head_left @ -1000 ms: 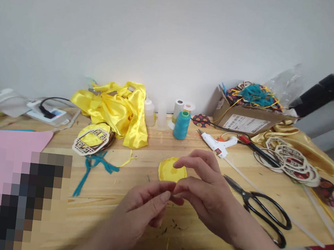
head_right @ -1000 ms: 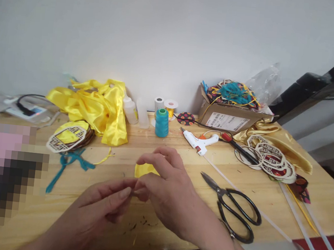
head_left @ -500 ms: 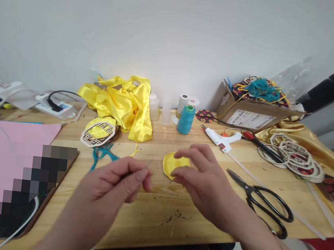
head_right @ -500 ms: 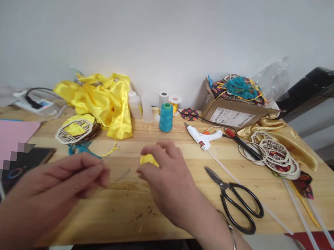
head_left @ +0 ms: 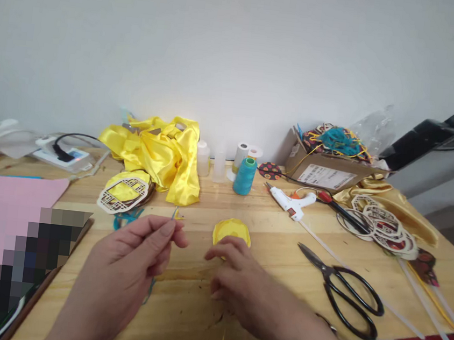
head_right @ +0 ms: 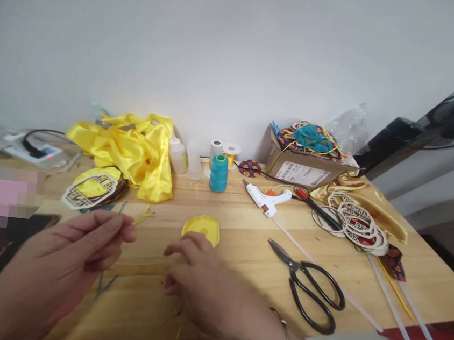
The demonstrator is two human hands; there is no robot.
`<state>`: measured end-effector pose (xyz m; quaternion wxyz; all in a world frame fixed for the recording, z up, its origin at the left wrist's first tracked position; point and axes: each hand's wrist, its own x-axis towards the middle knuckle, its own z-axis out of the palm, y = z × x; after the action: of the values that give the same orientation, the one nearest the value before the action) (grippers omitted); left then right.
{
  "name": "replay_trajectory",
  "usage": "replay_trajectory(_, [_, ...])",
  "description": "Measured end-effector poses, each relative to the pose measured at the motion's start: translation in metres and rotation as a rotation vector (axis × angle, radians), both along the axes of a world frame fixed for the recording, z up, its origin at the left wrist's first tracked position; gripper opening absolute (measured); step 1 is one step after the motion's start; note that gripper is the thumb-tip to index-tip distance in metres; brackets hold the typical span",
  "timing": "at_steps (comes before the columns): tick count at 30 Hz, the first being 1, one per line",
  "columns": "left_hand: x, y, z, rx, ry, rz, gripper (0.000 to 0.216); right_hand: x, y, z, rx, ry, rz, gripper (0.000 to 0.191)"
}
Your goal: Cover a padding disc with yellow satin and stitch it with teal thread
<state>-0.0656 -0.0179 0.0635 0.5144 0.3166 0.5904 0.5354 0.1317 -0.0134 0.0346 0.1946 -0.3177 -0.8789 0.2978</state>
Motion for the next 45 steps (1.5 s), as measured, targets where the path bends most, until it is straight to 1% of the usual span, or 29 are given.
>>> replay_trajectory(3, [0.013,0.006,-0.006,-0.016,-0.101,-0.094,0.017,0.007,0.005,0.003,-0.312,0.373,-0.332,0.011])
replay_trajectory(5, [0.023,0.009,-0.007,-0.051,-0.125,-0.126,0.019,0.012,0.010,0.007,-0.461,0.509,-0.523,0.017])
replay_trajectory(7, [0.034,0.010,-0.008,-0.085,-0.150,-0.164,0.020,0.015,0.015,0.009,-0.545,0.577,-0.653,0.020])
replay_trajectory(9, [0.046,0.010,-0.008,-0.115,-0.201,-0.203,0.021,0.017,0.019,0.010,-0.562,0.639,-0.737,0.021])
replay_trajectory(11, [0.057,0.010,-0.010,-0.151,-0.255,-0.245,0.023,0.017,0.020,0.011,-0.523,0.663,-0.800,0.021])
replay_trajectory(12, [0.062,0.010,-0.012,-0.175,-0.281,-0.261,0.023,0.017,0.019,0.011,-0.471,0.643,-0.825,0.021])
replay_trajectory(14, [0.069,0.009,-0.015,-0.229,-0.348,-0.287,0.021,0.014,0.014,0.010,-0.282,0.546,-0.865,0.019])
replay_trajectory(16, [0.074,0.010,-0.018,-0.273,-0.438,-0.305,0.017,0.011,0.007,0.006,-0.021,0.414,-0.846,0.017])
replay_trajectory(18, [0.075,0.011,-0.020,-0.300,-0.521,-0.320,0.014,0.008,-0.001,0.000,0.220,0.302,-0.766,0.016])
replay_trajectory(20, [0.075,0.012,-0.022,-0.312,-0.568,-0.322,0.014,0.005,-0.008,-0.008,0.380,0.226,-0.690,0.016])
replay_trajectory(22, [0.075,0.013,-0.023,-0.309,-0.572,-0.323,0.015,0.003,-0.012,-0.014,0.463,0.173,-0.667,0.015])
replay_trajectory(25, [0.074,0.013,-0.026,-0.297,-0.532,-0.342,0.019,0.002,-0.015,-0.020,0.500,0.116,-0.657,0.016])
replay_trajectory(30, [0.075,0.013,-0.027,-0.284,-0.504,-0.339,0.023,0.003,-0.015,-0.021,0.524,0.109,-0.682,0.019])
replay_trajectory(35, [0.076,0.012,-0.022,-0.272,-0.496,-0.297,0.024,0.005,-0.014,-0.021,0.492,0.114,-0.662,0.022])
replay_trajectory(41, [0.076,0.009,-0.022,-0.276,-0.487,-0.297,0.025,0.006,-0.015,-0.019,0.440,0.154,-0.673,0.020])
replay_trajectory(45, [0.076,0.008,-0.021,-0.270,-0.489,-0.293,0.025,0.006,-0.016,-0.018,0.439,0.149,-0.669,0.019])
